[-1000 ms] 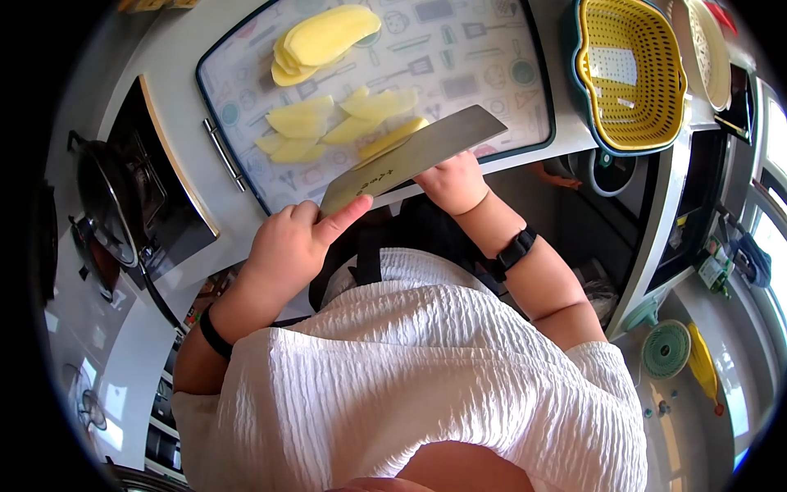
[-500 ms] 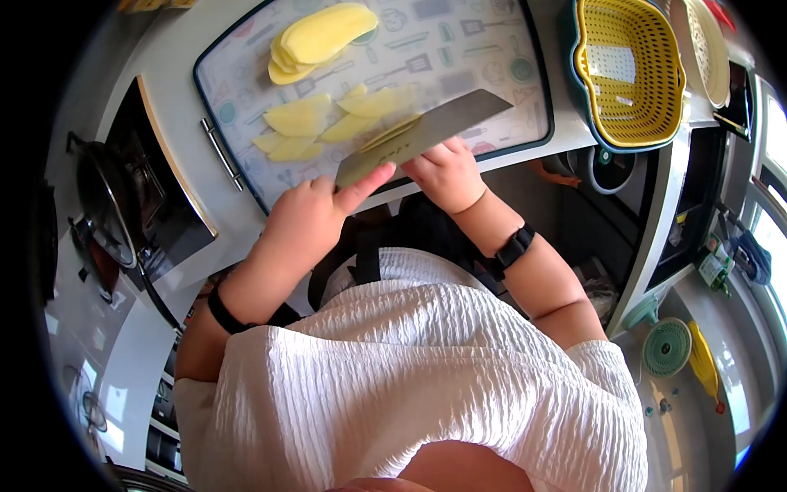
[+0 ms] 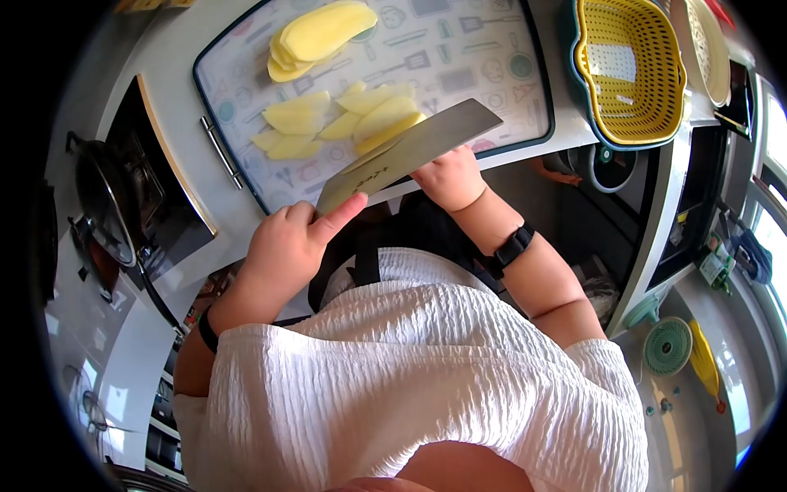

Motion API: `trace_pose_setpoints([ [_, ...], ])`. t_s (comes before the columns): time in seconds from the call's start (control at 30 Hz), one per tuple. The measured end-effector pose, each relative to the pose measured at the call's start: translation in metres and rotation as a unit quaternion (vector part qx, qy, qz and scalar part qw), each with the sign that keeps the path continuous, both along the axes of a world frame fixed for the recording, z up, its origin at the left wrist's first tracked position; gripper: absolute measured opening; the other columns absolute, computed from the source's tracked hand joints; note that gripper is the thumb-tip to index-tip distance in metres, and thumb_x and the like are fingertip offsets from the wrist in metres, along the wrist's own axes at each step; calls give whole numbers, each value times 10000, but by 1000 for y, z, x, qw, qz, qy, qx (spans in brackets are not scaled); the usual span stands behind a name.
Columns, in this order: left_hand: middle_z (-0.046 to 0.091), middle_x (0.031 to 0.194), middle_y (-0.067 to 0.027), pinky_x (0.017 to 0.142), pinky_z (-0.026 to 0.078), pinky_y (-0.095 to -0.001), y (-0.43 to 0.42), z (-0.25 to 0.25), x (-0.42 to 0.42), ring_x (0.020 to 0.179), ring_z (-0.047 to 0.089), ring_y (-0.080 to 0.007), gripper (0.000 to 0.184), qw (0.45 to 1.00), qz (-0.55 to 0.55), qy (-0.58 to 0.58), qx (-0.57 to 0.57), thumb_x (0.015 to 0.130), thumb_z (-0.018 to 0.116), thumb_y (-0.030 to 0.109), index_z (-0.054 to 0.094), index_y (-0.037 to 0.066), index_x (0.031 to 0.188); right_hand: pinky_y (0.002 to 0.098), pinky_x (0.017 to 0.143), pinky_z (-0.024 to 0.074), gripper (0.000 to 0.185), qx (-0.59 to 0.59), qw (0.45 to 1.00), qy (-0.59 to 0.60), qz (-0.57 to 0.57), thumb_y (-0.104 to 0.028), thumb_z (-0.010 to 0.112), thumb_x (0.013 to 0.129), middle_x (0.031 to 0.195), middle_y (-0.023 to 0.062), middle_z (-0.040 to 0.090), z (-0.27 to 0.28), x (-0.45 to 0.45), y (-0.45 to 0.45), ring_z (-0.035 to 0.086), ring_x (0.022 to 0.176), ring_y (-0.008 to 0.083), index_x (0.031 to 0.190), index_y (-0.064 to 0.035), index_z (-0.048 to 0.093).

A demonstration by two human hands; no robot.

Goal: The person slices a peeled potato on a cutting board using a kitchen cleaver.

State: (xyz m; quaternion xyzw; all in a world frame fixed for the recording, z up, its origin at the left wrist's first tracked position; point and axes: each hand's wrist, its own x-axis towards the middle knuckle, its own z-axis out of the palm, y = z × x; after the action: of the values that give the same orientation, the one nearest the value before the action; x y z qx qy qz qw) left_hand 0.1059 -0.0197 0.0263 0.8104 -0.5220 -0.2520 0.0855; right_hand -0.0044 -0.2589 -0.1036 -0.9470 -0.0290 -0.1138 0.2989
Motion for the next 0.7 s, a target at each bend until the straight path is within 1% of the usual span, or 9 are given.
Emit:
trace_pose_setpoints([
  [0.13,466,738,-79,546,503,-397,-1,2,-2,609,538,-277,764,1000,3,-7,5,824,593,12,430,368,1480,420,794,524,296,-6,1000,-16,-3,-96,742,651,1002,46,666,0,0,-1,633,935,298,944,-117,708],
  [0.23,448,681,-84,496,499,-367,1,-3,-1,555,534,-248,790,1000,-4,-23,-10,871,559,68,309,425,1529,419,812,520,297,-1,1000,-15,-4,-103,745,660,1013,40,664,-2,-2,-1,628,955,294,954,-120,709],
  [0.33,466,690,-94,494,503,-373,-2,-2,2,556,550,-258,787,1000,-6,-13,-10,873,560,71,310,427,1528,418,822,516,296,3,1000,-27,-4,-108,745,667,1021,35,661,-3,-1,0,624,963,290,961,-120,710],
  [0.43,502,728,-113,534,504,-420,-13,-6,5,598,562,-308,756,1000,7,10,1,839,580,13,415,371,1484,407,814,514,280,10,999,-34,4,-108,744,670,1018,28,656,-1,0,-1,621,949,279,948,-117,709],
  [0.5,510,719,-126,537,503,-425,-18,-20,7,603,571,-320,754,1000,1,14,-4,851,570,14,399,371,1492,391,802,514,264,18,999,-43,11,-108,744,671,1008,19,653,-2,1,-3,617,938,263,932,-117,708],
  [0.6,509,705,-134,543,503,-430,-32,-34,12,609,578,-329,755,1000,2,22,7,862,561,13,380,371,1501,364,784,510,248,-4,998,-66,-2,-111,744,669,995,5,647,5,8,0,610,927,240,914,-121,706],
  [0.7,508,707,-135,547,502,-432,-34,-36,15,611,579,-332,755,1000,9,26,-7,864,557,12,376,370,1503,387,775,522,280,-11,998,-62,5,-128,807,631,1009,52,648,9,9,1,608,920,296,890,-85,710],
])
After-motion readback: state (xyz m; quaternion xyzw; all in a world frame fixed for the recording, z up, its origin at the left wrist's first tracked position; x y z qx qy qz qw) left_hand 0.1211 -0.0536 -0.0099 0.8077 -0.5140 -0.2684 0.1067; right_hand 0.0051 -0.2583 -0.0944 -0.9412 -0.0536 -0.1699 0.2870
